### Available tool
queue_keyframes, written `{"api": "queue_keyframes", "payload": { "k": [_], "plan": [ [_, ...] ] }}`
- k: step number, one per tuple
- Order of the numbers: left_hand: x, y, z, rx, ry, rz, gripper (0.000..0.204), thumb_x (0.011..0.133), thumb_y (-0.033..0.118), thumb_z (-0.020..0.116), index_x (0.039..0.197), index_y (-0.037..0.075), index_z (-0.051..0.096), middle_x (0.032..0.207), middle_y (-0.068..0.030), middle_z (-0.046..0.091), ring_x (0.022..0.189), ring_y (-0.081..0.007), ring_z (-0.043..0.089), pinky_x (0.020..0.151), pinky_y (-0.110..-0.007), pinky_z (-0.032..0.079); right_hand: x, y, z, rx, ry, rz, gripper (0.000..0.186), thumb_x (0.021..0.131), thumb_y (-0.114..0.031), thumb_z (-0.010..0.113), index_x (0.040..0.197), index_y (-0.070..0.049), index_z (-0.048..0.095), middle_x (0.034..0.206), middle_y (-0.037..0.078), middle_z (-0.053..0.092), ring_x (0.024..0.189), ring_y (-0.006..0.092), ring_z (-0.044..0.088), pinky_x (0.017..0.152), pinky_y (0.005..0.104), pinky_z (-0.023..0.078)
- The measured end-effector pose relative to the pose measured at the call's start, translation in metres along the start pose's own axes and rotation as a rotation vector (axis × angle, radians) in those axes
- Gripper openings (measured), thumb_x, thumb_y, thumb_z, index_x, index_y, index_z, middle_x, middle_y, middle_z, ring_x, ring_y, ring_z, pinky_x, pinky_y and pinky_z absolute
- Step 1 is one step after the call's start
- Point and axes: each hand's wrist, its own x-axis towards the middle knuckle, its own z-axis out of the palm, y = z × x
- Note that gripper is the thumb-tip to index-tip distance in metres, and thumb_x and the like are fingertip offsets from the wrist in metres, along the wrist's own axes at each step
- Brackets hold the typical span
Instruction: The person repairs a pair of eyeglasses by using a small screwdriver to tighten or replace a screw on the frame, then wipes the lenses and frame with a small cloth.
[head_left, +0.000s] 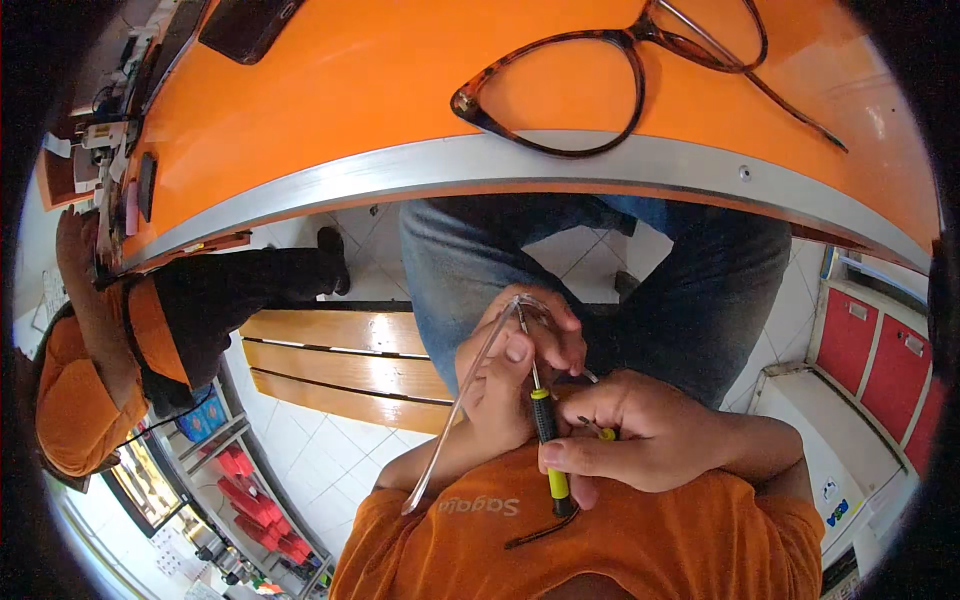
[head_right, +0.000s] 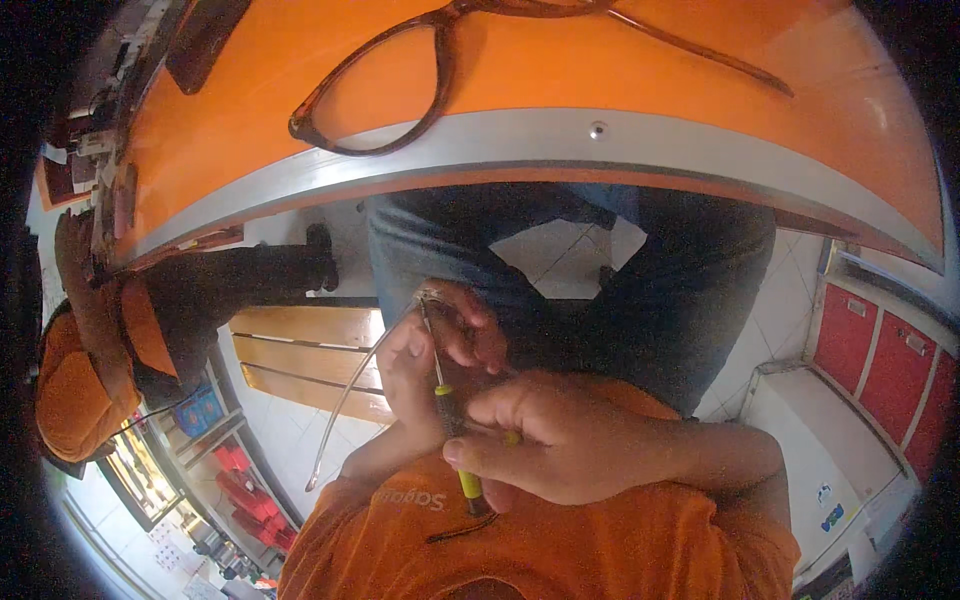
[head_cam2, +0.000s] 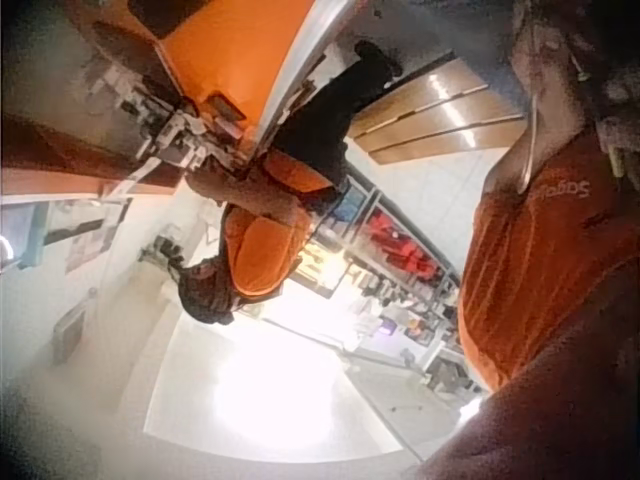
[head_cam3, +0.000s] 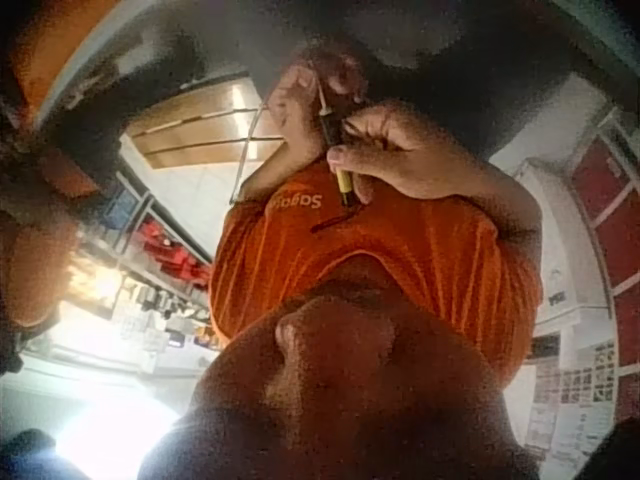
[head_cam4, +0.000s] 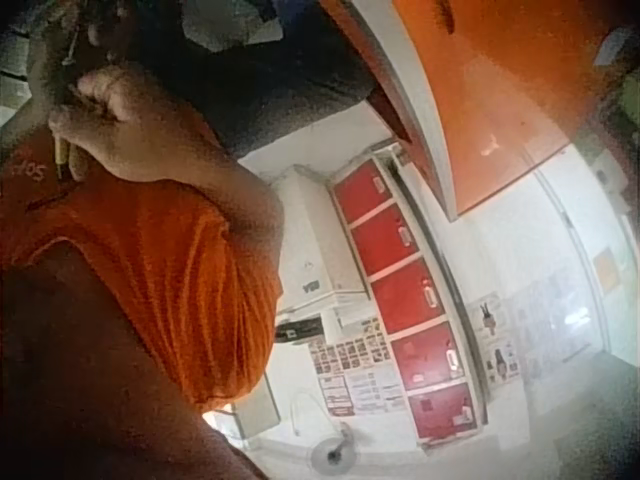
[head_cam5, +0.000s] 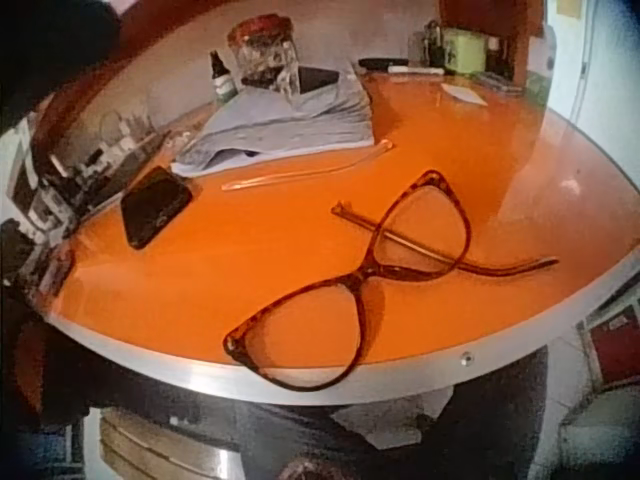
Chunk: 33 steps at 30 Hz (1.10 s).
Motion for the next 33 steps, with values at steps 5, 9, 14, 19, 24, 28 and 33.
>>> {"api": "queue_keyframes", "payload": {
  "k": [5, 9, 14, 19, 24, 28, 33],
  "plan": [
    [-0.0015, -0.0014, -0.0033, 0.048, -0.006, 0.032, 0.043, 0.099, 0.030, 0.046, 0.073, -0.002, 0.056, 0.093, -0.0207, 0.055, 0.067, -0.0204, 0.057, 0.057, -0.031, 0.048, 0.0001, -0.0013, 0.0006, -0.016, -0.031, -0.014, 0.030, 0.100, -0.027, 0.053, 0.085, -0.004, 0.064, 0.069, 0.001, 0.069, 0.065, 0.0087, 0.065, 0.059, 0.0240, 0.046],
    [-0.0032, -0.0030, -0.0007, 0.026, 0.014, 0.039, 0.043, 0.099, 0.030, 0.046, 0.073, -0.002, 0.056, 0.090, -0.0212, 0.055, 0.064, -0.0200, 0.057, 0.055, -0.030, 0.047, -0.0002, -0.0033, 0.0009, 0.049, -0.061, 0.020, 0.030, 0.100, -0.029, 0.052, 0.087, -0.005, 0.065, 0.070, 0.000, 0.070, 0.067, 0.0074, 0.065, 0.060, 0.0238, 0.047],
    [-0.0025, -0.0023, 0.0004, 0.069, 0.010, 0.098, 0.043, 0.099, 0.031, 0.045, 0.073, -0.002, 0.056, 0.089, -0.0215, 0.055, 0.063, -0.0196, 0.056, 0.054, -0.030, 0.047, -0.0013, -0.0030, 0.0053, 0.131, -0.077, 0.002, 0.033, 0.102, -0.027, 0.046, 0.086, -0.001, 0.059, 0.070, 0.005, 0.067, 0.065, 0.0113, 0.064, 0.060, 0.0269, 0.048],
    [-0.0032, -0.0014, -0.0027, 0.121, 0.014, 0.134, 0.044, 0.099, 0.030, 0.045, 0.073, -0.003, 0.056, 0.089, -0.0219, 0.055, 0.062, -0.0200, 0.055, 0.053, -0.030, 0.046, -0.0012, -0.0007, 0.0050, 0.161, -0.088, 0.020, 0.029, 0.102, -0.025, 0.050, 0.092, 0.000, 0.062, 0.074, 0.005, 0.068, 0.069, 0.0089, 0.065, 0.062, 0.0226, 0.048],
    [-0.0059, -0.0059, 0.0006, 0.014, 0.054, 0.136, 0.045, 0.098, 0.031, 0.046, 0.071, -0.003, 0.055, 0.088, -0.0226, 0.055, 0.062, -0.0205, 0.055, 0.053, -0.030, 0.045, -0.0035, 0.0016, 0.0039, 0.091, -0.105, -0.010, 0.030, 0.102, -0.026, 0.049, 0.091, 0.000, 0.061, 0.071, 0.003, 0.065, 0.070, 0.0088, 0.065, 0.063, 0.0220, 0.047],
    [-0.0074, -0.0035, 0.0036, 0.004, 0.093, 0.105, 0.046, 0.099, 0.031, 0.046, 0.071, -0.004, 0.055, 0.088, -0.0231, 0.055, 0.062, -0.0203, 0.055, 0.053, -0.030, 0.045, -0.0033, 0.0005, 0.0036, 0.116, -0.109, 0.002, 0.031, 0.102, -0.026, 0.049, 0.091, 0.000, 0.061, 0.073, 0.003, 0.064, 0.069, 0.0086, 0.062, 0.062, 0.0224, 0.046],
    [-0.0061, -0.0049, 0.0032, 0.004, 0.065, 0.150, 0.046, 0.098, 0.032, 0.047, 0.071, -0.004, 0.055, 0.089, -0.0231, 0.055, 0.062, -0.0200, 0.055, 0.053, -0.030, 0.045, -0.0047, -0.0026, 0.0027, 0.062, -0.112, 0.022, 0.031, 0.102, -0.026, 0.048, 0.091, 0.000, 0.061, 0.072, 0.003, 0.063, 0.068, 0.0083, 0.060, 0.062, 0.0224, 0.045]
  ]
}}
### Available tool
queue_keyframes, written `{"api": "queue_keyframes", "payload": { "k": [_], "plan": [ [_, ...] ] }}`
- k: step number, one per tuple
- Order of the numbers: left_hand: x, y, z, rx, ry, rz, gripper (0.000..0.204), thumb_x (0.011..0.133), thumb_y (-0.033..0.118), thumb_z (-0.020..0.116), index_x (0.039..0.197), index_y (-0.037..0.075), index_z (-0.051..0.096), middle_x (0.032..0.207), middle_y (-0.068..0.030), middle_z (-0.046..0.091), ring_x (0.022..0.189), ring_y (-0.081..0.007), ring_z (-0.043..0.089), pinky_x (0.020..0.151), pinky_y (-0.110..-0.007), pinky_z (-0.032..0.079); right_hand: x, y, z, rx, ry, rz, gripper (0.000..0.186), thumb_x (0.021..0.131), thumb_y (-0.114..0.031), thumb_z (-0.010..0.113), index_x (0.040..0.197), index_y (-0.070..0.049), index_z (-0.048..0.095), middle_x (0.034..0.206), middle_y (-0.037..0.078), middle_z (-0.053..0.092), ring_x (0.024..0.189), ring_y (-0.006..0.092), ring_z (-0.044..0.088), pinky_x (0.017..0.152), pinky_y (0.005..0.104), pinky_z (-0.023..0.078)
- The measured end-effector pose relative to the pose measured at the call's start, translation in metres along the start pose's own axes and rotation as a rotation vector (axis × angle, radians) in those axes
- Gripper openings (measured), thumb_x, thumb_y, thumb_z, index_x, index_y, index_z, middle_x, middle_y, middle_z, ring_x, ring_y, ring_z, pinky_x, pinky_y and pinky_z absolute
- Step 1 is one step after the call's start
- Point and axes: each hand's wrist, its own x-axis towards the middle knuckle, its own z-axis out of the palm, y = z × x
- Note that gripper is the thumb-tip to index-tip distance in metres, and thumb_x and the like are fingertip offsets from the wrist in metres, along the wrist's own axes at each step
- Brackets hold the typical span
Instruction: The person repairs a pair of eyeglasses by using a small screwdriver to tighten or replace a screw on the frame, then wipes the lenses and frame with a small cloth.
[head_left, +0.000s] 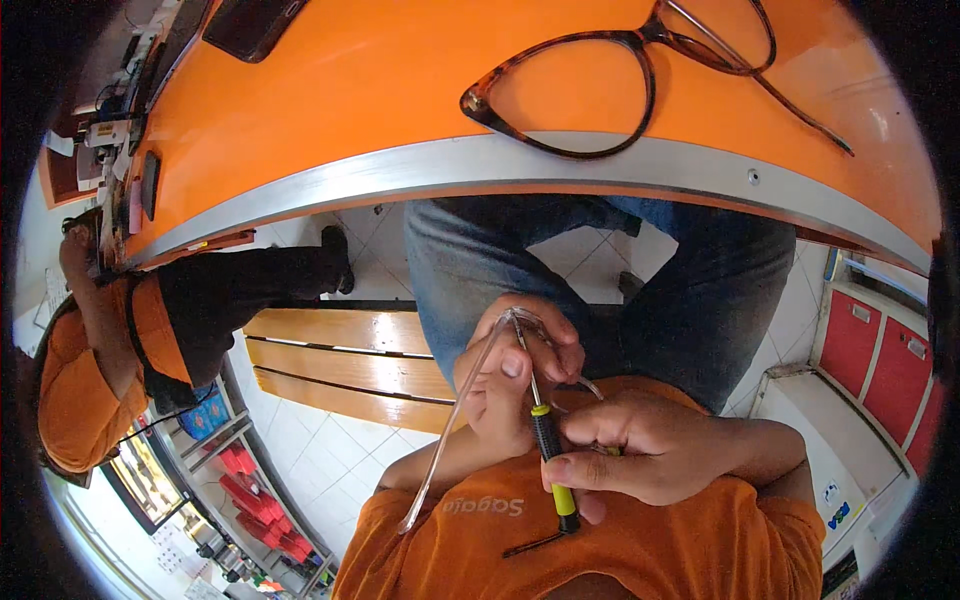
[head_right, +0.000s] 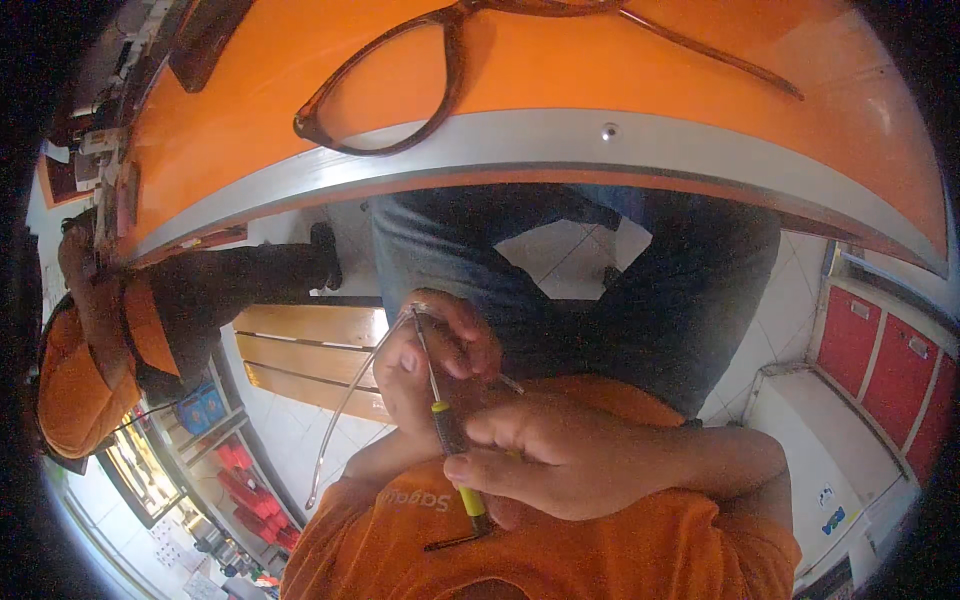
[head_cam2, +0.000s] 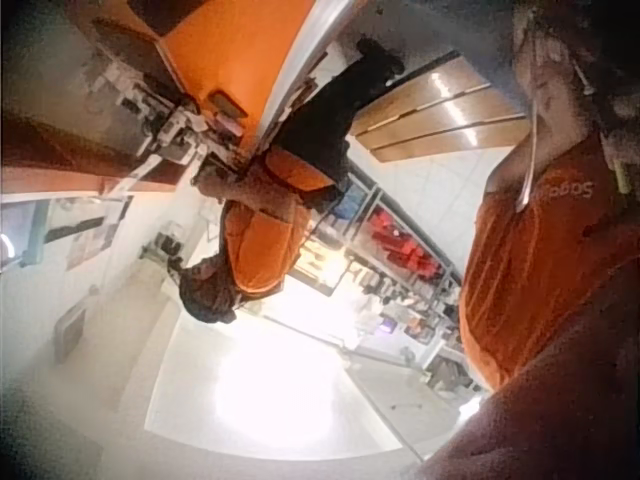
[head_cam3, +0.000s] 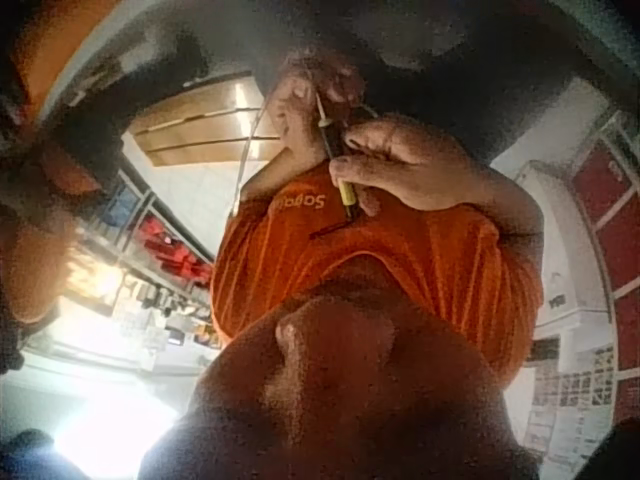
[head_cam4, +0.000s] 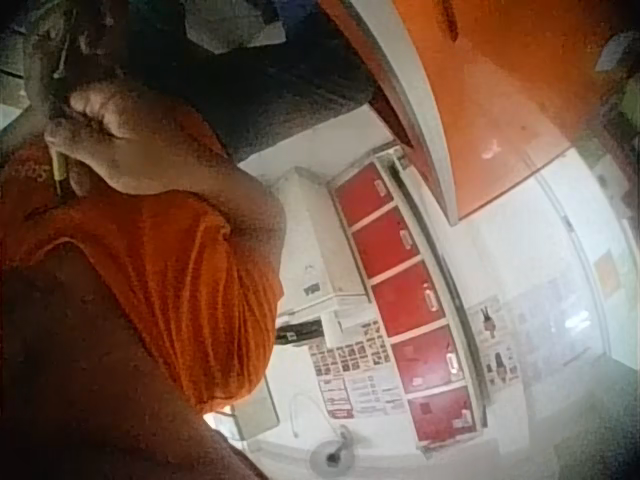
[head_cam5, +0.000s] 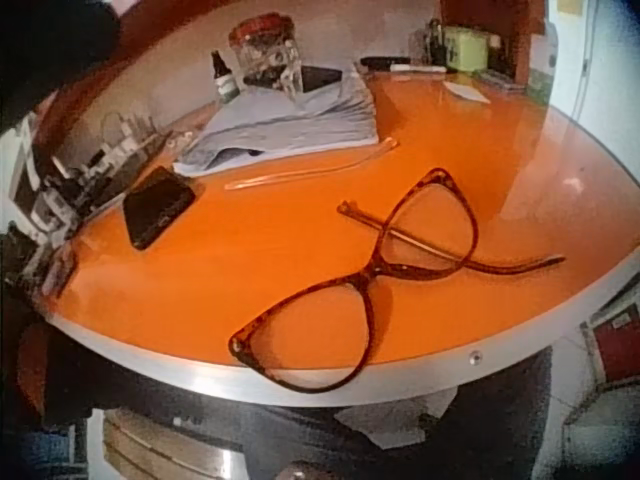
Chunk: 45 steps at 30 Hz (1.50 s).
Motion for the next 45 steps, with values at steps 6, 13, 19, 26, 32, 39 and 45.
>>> {"api": "queue_keyframes", "payload": {
  "k": [6, 13, 19, 26, 32, 39, 45],
  "plan": [
    [0.0003, -0.0038, -0.0042, -0.017, -0.036, 0.002, 0.046, 0.099, 0.031, 0.046, 0.071, -0.004, 0.054, 0.089, -0.0227, 0.054, 0.063, -0.0197, 0.054, 0.054, -0.031, 0.046, -0.0004, 0.0045, -0.0025, 0.050, -0.034, 0.040, 0.031, 0.102, -0.026, 0.049, 0.091, 0.000, 0.060, 0.072, 0.004, 0.063, 0.064, 0.0085, 0.062, 0.058, 0.0229, 0.046],
    [0.0009, -0.0010, -0.0048, -0.030, -0.059, 0.003, 0.044, 0.100, 0.031, 0.046, 0.074, -0.004, 0.054, 0.092, -0.0226, 0.053, 0.064, -0.0190, 0.054, 0.054, -0.030, 0.047, -0.0015, 0.0018, 0.0022, -0.017, 0.011, 0.017, 0.030, 0.102, -0.026, 0.049, 0.089, 0.000, 0.059, 0.069, 0.004, 0.063, 0.064, 0.0092, 0.064, 0.057, 0.0228, 0.047],
    [-0.0002, 0.0021, -0.0017, -0.015, -0.009, -0.017, 0.042, 0.100, 0.029, 0.046, 0.074, -0.003, 0.053, 0.092, -0.0226, 0.053, 0.064, -0.0187, 0.054, 0.056, -0.030, 0.047, 0.0003, 0.0004, 0.0029, -0.036, 0.035, 0.005, 0.031, 0.102, -0.026, 0.050, 0.087, 0.000, 0.059, 0.069, 0.003, 0.064, 0.064, 0.0089, 0.064, 0.056, 0.0230, 0.047],
    [0.0007, -0.0006, -0.0074, 0.005, -0.065, 0.027, 0.042, 0.100, 0.030, 0.046, 0.073, -0.002, 0.054, 0.093, -0.0228, 0.054, 0.065, -0.0186, 0.054, 0.056, -0.031, 0.048, -0.0003, 0.0009, 0.0039, 0.015, 0.030, 0.002, 0.031, 0.102, -0.026, 0.050, 0.088, 0.000, 0.059, 0.069, 0.003, 0.063, 0.064, 0.0083, 0.063, 0.056, 0.0229, 0.047],
    [-0.0011, 0.0006, -0.0052, -0.039, -0.025, 0.001, 0.041, 0.100, 0.029, 0.046, 0.073, -0.002, 0.054, 0.092, -0.0218, 0.055, 0.064, -0.0187, 0.054, 0.055, -0.031, 0.048, 0.0001, 0.0007, 0.0047, 0.043, 0.020, 0.002, 0.031, 0.102, -0.026, 0.049, 0.090, 0.000, 0.060, 0.072, 0.003, 0.064, 0.065, 0.0085, 0.063, 0.057, 0.0227, 0.047],
    [-0.0036, 0.0007, -0.0067, -0.025, 0.012, -0.018, 0.042, 0.099, 0.029, 0.045, 0.073, -0.002, 0.057, 0.091, -0.0212, 0.056, 0.064, -0.0196, 0.056, 0.054, -0.030, 0.047, 0.0008, -0.0010, 0.0069, 0.150, 0.027, 0.022, 0.030, 0.102, -0.026, 0.049, 0.090, 0.000, 0.060, 0.072, 0.003, 0.063, 0.065, 0.0085, 0.063, 0.057, 0.0225, 0.047],
    [-0.0021, 0.0000, -0.0050, 0.114, 0.012, 0.099, 0.045, 0.099, 0.032, 0.046, 0.072, -0.002, 0.058, 0.088, -0.0212, 0.057, 0.064, -0.0208, 0.057, 0.054, -0.030, 0.047, 0.0009, -0.0021, 0.0072, 0.020, 0.038, -0.017, 0.030, 0.102, -0.025, 0.049, 0.088, -0.001, 0.059, 0.069, 0.003, 0.062, 0.063, 0.0083, 0.062, 0.055, 0.0227, 0.046]
  ]
}}
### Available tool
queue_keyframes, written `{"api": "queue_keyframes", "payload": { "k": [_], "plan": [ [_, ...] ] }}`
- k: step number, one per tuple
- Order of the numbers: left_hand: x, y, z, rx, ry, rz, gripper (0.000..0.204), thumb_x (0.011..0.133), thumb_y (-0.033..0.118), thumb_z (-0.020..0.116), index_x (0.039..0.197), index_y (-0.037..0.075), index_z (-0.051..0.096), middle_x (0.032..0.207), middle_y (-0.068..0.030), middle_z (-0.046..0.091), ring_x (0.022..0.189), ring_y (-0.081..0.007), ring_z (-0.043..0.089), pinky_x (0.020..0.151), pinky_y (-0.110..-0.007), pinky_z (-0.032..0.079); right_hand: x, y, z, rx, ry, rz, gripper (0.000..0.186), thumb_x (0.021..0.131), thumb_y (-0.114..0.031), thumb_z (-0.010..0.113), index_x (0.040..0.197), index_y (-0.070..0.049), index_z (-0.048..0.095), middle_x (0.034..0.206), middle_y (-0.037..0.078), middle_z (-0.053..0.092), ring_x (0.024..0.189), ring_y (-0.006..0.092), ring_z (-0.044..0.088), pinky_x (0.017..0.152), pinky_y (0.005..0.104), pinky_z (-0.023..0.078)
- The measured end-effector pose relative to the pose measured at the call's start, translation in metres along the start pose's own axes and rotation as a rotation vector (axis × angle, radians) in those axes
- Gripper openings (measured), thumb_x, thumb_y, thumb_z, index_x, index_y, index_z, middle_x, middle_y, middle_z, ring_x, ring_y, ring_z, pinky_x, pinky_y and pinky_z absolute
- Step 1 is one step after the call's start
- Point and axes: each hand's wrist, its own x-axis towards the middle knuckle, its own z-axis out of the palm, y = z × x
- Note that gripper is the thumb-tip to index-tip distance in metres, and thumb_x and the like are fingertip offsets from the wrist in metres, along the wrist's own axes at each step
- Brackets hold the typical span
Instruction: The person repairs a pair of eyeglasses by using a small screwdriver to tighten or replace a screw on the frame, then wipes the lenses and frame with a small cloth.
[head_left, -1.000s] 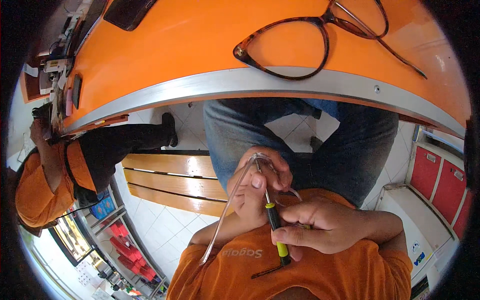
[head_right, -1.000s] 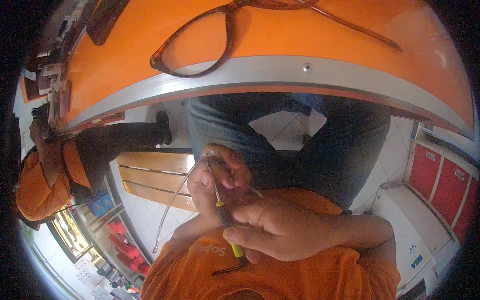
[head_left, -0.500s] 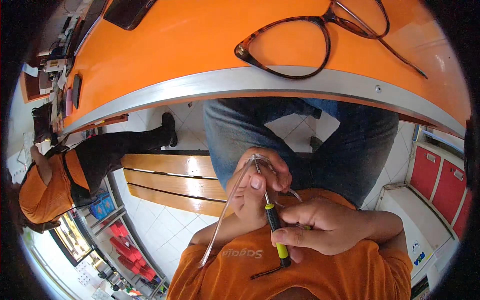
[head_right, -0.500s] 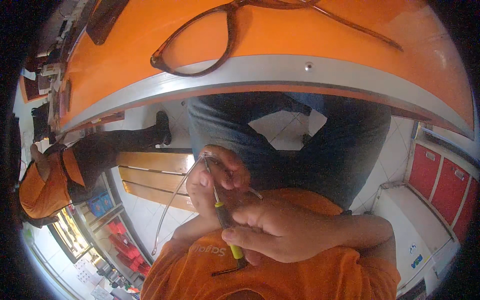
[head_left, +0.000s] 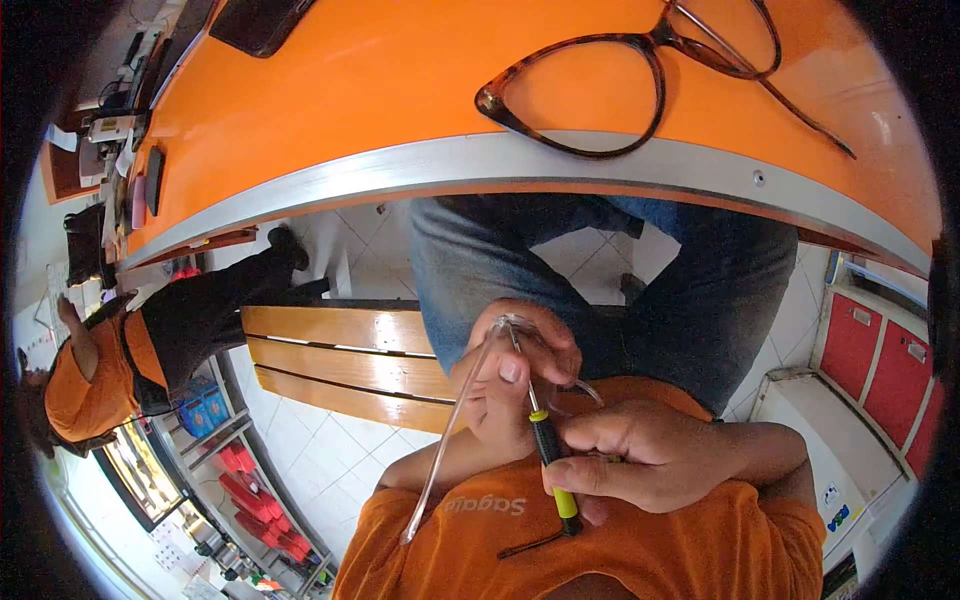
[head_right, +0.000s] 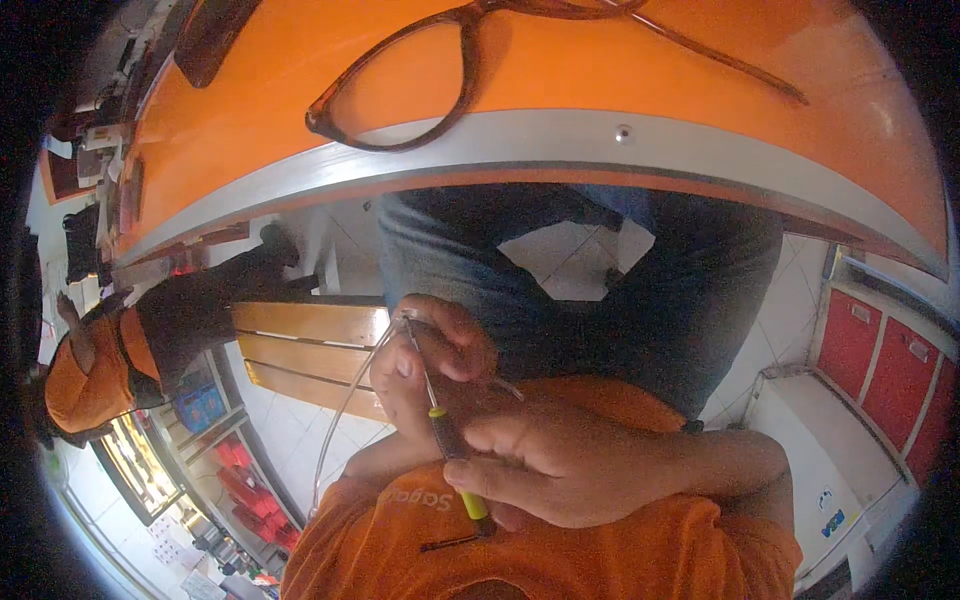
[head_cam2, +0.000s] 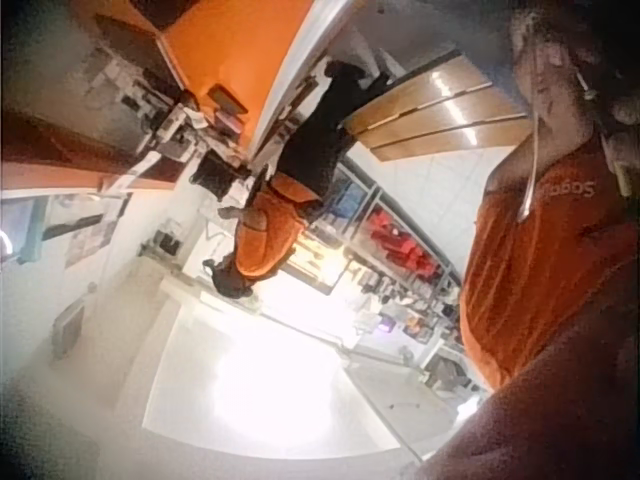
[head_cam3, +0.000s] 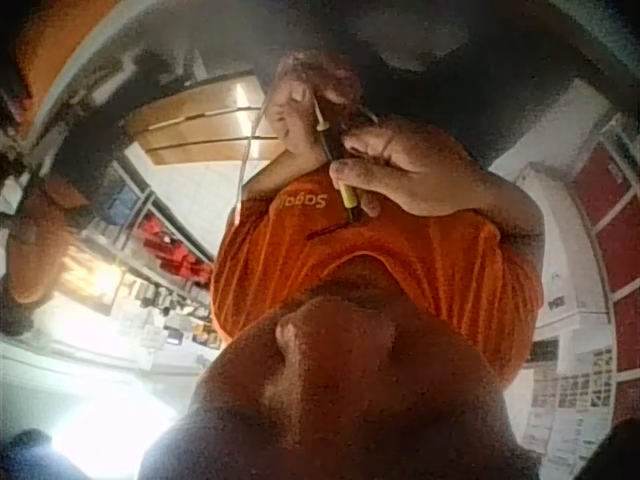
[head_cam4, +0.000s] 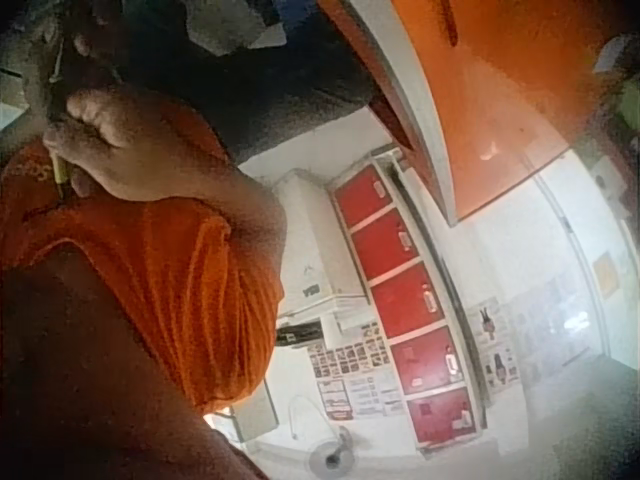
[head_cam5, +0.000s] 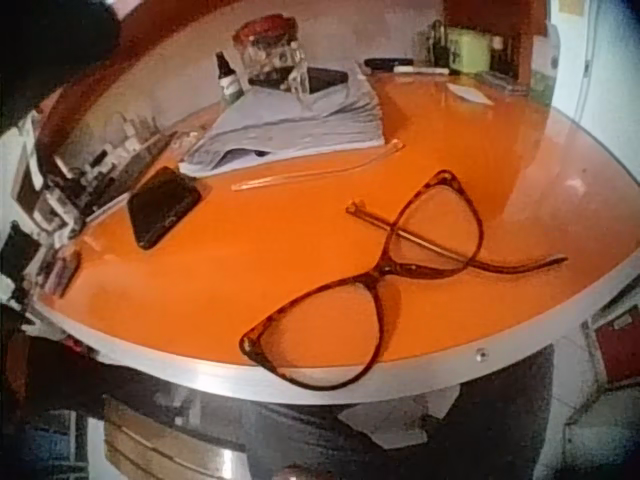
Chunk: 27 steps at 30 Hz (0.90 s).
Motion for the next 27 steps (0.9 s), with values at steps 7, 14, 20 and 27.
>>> {"api": "queue_keyframes", "payload": {
  "k": [7, 14, 20, 27],
  "plan": [
    [0.0033, 0.0069, 0.0040, 0.016, 0.003, -0.027, 0.046, 0.099, 0.033, 0.045, 0.072, -0.002, 0.058, 0.087, -0.0216, 0.057, 0.063, -0.0209, 0.057, 0.053, -0.030, 0.047, -0.0006, 0.0005, -0.0013, -0.020, -0.020, 0.020, 0.029, 0.102, -0.024, 0.048, 0.088, -0.001, 0.059, 0.068, 0.003, 0.061, 0.062, 0.0091, 0.063, 0.054, 0.0230, 0.046],
    [0.0006, 0.0013, 0.0008, -0.042, 0.009, -0.042, 0.045, 0.099, 0.032, 0.044, 0.071, -0.001, 0.058, 0.085, -0.0210, 0.057, 0.061, -0.0198, 0.056, 0.052, -0.030, 0.047, -0.0010, 0.0013, -0.0030, -0.063, -0.034, 0.009, 0.030, 0.103, -0.024, 0.047, 0.091, 0.001, 0.059, 0.068, 0.003, 0.061, 0.062, 0.0088, 0.062, 0.055, 0.0233, 0.046],
    [0.0016, 0.0019, 0.0022, -0.052, 0.002, -0.038, 0.044, 0.100, 0.029, 0.044, 0.070, -0.001, 0.057, 0.088, -0.0205, 0.056, 0.061, -0.0194, 0.056, 0.053, -0.030, 0.046, 0.0005, 0.0011, -0.0037, -0.005, -0.031, 0.015, 0.030, 0.103, -0.025, 0.047, 0.092, 0.001, 0.059, 0.068, 0.003, 0.061, 0.061, 0.0091, 0.062, 0.054, 0.0233, 0.046],
    [-0.0019, 0.0005, 0.0001, -0.026, 0.016, -0.077, 0.040, 0.099, 0.029, 0.046, 0.073, 0.000, 0.055, 0.089, -0.0189, 0.054, 0.064, -0.0174, 0.055, 0.055, -0.029, 0.046, 0.0044, 0.0053, -0.0025, -0.050, 0.029, -0.014, 0.033, 0.103, -0.025, 0.047, 0.084, 0.000, 0.057, 0.065, 0.003, 0.061, 0.060, 0.0092, 0.061, 0.053, 0.0235, 0.046]
  ]
}}
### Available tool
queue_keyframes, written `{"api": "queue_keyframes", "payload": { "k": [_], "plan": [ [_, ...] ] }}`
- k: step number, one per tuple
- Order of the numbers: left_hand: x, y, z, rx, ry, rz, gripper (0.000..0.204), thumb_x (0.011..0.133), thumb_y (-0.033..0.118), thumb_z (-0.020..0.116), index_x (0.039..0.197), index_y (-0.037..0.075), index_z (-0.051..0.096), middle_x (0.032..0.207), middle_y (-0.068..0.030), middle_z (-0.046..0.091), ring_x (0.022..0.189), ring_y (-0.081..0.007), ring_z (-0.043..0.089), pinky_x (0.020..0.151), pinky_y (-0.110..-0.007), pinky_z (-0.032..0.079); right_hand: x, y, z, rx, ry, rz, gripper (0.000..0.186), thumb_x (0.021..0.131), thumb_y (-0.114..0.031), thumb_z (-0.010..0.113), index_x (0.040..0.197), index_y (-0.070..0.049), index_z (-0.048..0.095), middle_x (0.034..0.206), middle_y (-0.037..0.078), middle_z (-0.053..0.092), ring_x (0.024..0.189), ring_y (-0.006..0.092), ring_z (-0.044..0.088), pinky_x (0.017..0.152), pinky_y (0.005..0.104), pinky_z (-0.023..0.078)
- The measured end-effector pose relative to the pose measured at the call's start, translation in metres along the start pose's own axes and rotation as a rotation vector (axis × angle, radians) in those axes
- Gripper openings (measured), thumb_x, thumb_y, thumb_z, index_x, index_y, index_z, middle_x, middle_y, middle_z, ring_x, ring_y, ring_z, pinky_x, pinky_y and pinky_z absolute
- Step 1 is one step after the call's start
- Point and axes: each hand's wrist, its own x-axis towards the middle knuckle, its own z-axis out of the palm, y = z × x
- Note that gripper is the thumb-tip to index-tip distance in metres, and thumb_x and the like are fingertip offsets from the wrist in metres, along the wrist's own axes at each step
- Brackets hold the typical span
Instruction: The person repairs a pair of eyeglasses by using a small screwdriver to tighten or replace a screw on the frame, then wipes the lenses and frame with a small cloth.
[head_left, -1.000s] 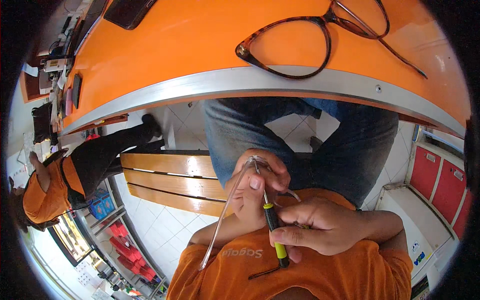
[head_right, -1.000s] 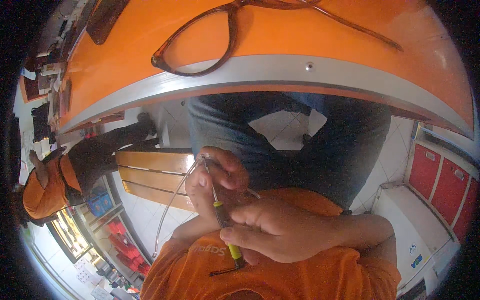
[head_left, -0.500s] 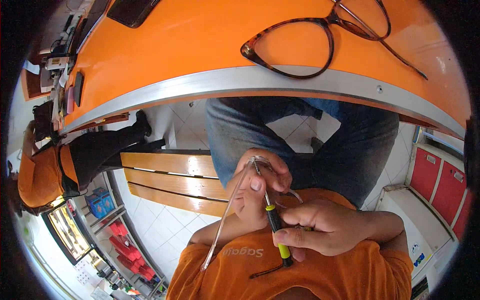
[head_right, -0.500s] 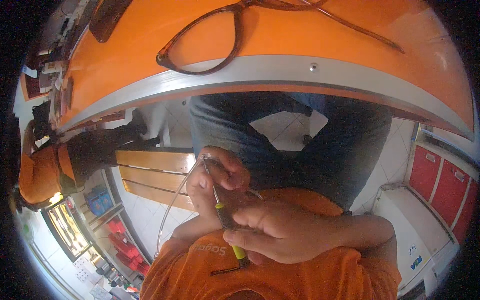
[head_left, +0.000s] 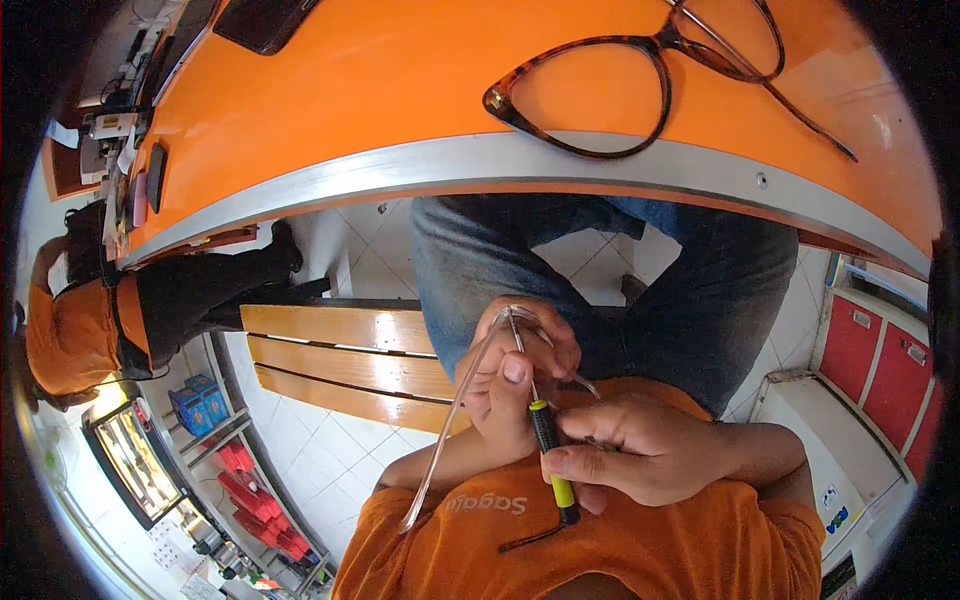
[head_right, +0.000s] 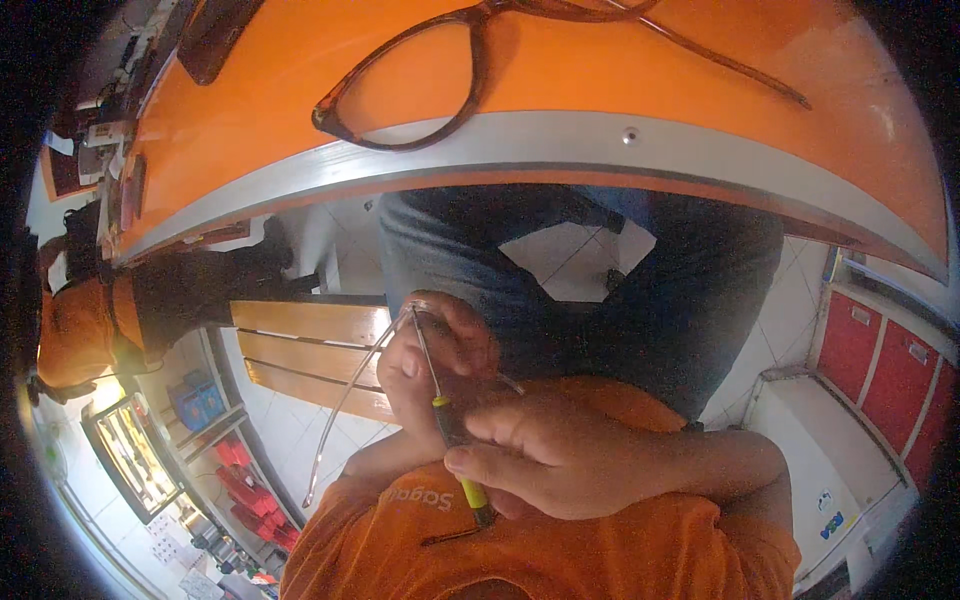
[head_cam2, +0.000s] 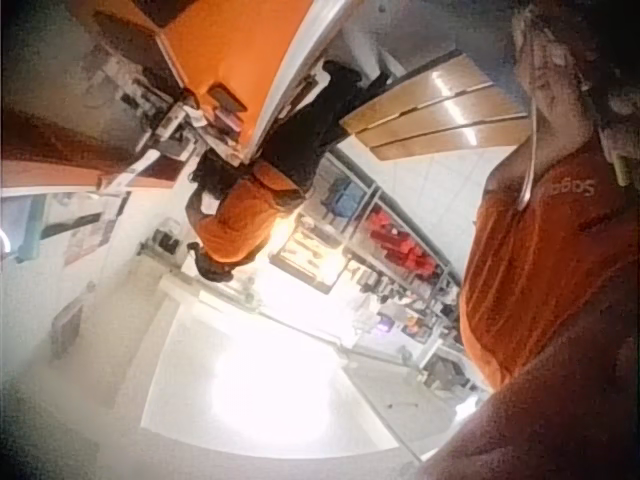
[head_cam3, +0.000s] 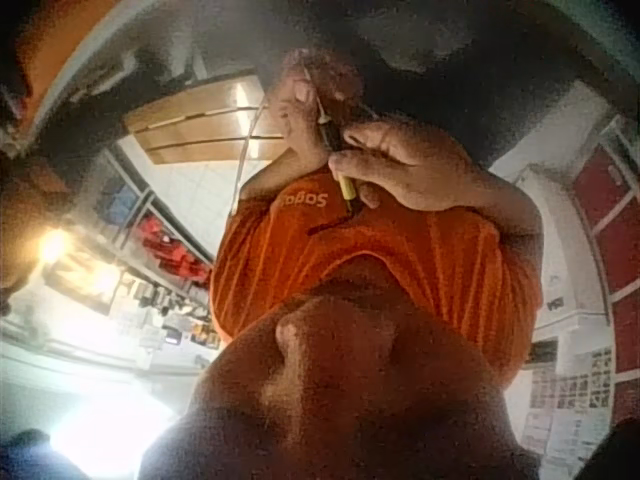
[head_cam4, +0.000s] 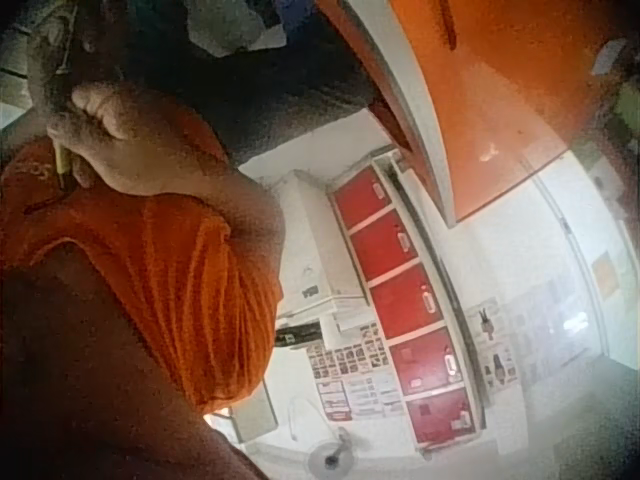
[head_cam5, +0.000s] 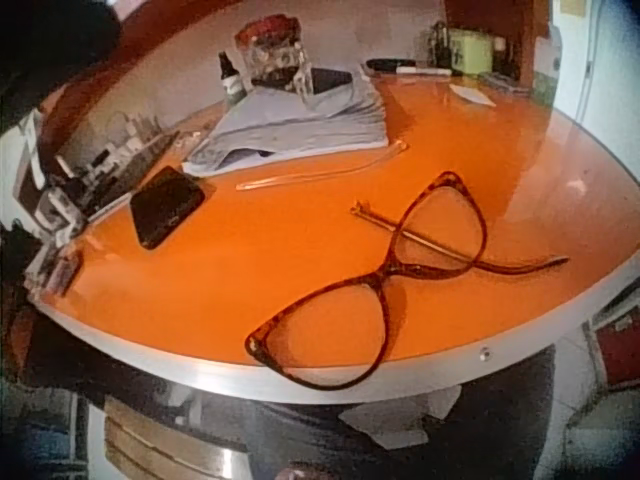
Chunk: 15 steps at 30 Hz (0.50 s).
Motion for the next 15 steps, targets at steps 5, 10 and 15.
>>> {"api": "queue_keyframes", "payload": {
  "k": [5, 10, 15],
  "plan": [
    [-0.0024, 0.0033, -0.0038, 0.031, -0.016, -0.127, 0.038, 0.099, 0.028, 0.044, 0.080, -0.001, 0.057, 0.086, -0.0157, 0.055, 0.062, -0.0146, 0.053, 0.053, -0.026, 0.043, 0.0021, 0.0018, 0.0037, -0.086, 0.091, -0.091, 0.034, 0.102, -0.025, 0.049, 0.078, -0.002, 0.055, 0.063, 0.003, 0.061, 0.057, 0.0109, 0.061, 0.051, 0.0257, 0.045],
    [-0.0012, 0.0082, -0.0021, 0.047, 0.010, -0.271, 0.038, 0.100, 0.029, 0.043, 0.087, -0.003, 0.057, 0.080, -0.0109, 0.056, 0.062, -0.0121, 0.052, 0.053, -0.025, 0.039, 0.0023, 0.0056, 0.0048, -0.139, 0.146, -0.098, 0.034, 0.101, -0.025, 0.050, 0.076, -0.003, 0.054, 0.060, 0.003, 0.059, 0.054, 0.0123, 0.060, 0.049, 0.0276, 0.043],
    [0.0006, 0.0075, -0.0010, 0.136, 0.000, -0.248, 0.038, 0.100, 0.029, 0.043, 0.084, -0.003, 0.057, 0.084, -0.0123, 0.057, 0.064, -0.0132, 0.052, 0.055, -0.026, 0.040, 0.0017, 0.0040, 0.0029, -0.189, 0.182, -0.034, 0.034, 0.099, -0.026, 0.053, 0.073, -0.003, 0.053, 0.058, 0.003, 0.058, 0.051, 0.0127, 0.059, 0.048, 0.0284, 0.042]
  ]
}}
